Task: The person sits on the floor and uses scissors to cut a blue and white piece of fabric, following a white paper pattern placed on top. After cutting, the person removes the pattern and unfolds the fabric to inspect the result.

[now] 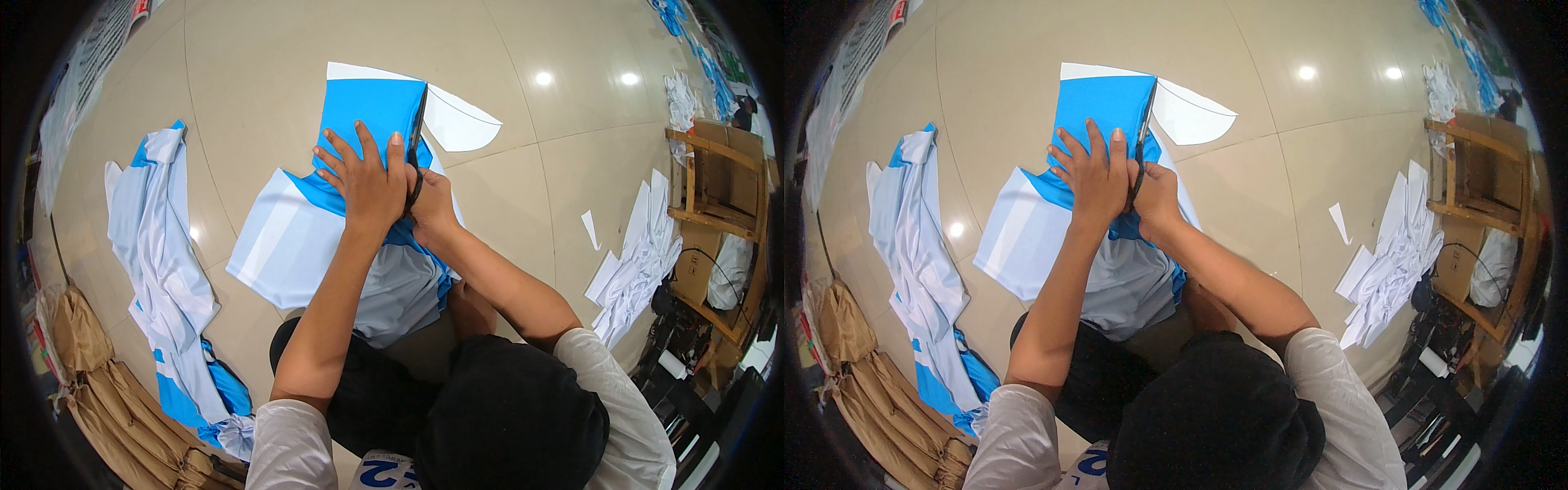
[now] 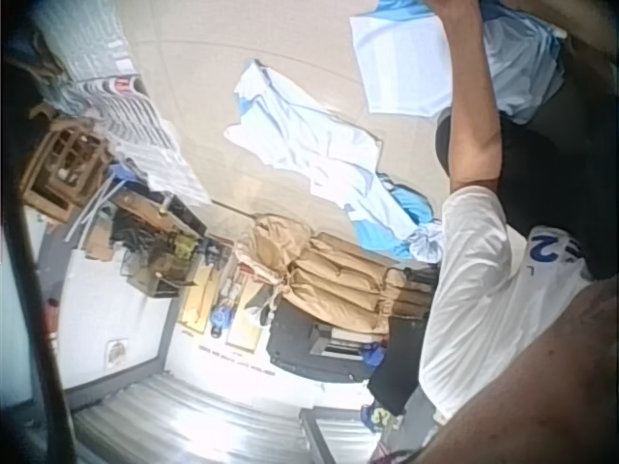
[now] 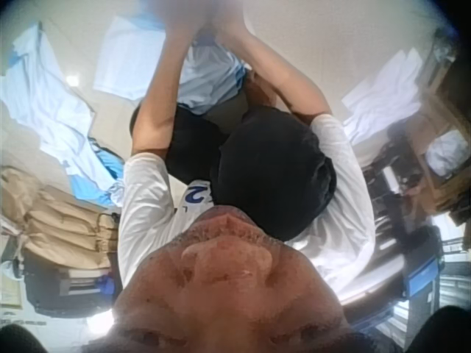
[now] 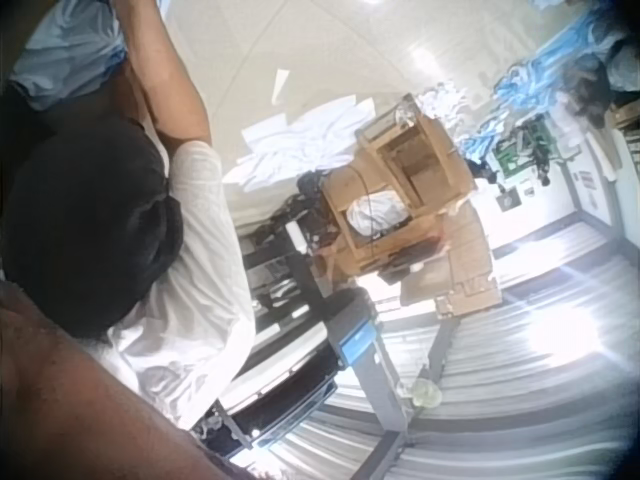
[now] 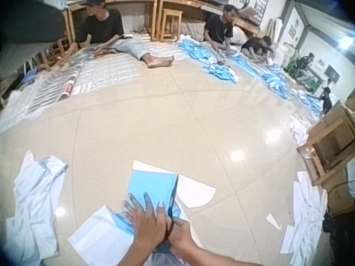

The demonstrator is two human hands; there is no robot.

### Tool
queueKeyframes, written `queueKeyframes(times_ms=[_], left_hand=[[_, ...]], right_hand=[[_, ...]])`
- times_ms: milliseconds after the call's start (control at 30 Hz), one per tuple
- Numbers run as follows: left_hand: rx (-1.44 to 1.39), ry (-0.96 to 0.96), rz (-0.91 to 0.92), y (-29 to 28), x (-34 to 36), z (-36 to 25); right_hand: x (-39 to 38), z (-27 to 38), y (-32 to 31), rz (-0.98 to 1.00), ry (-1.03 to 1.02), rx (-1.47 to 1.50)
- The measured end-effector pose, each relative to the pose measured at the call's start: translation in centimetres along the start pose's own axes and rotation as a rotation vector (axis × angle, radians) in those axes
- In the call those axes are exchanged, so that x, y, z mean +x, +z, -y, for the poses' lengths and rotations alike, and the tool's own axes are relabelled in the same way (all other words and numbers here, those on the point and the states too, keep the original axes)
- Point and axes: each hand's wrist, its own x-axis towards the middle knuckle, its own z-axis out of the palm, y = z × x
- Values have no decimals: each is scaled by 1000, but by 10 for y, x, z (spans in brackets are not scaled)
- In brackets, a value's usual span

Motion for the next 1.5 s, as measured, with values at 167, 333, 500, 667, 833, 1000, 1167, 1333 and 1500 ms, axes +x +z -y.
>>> queueKeyframes(times_ms=[167,333,500,667,833,1000,1167,1333,1500], left_hand=[[6,-2,-2,-1,0,1],[4,0,0,0,0,0],[14,2,-2,-1,-1,0],[18,18,-13,1,-1,1],[51,27,-17,2,0,2],[133,66,-71,9,1,6],[286,182,-248,20,13,26],[345,223,-256,18,18,25],[351,356,-190,11,28,30]], right_hand=[[-1,1,1,9,3,10],[4,-3,-4,12,6,0],[1,-1,-1,5,-5,28],[3,3,-3,13,-1,41],[6,10,-6,63,10,31],[10,30,-29,38,80,-44],[0,61,-87,70,73,-340],[-22,56,-156,-83,-18,-600],[-51,50,-237,-291,-60,-617]])
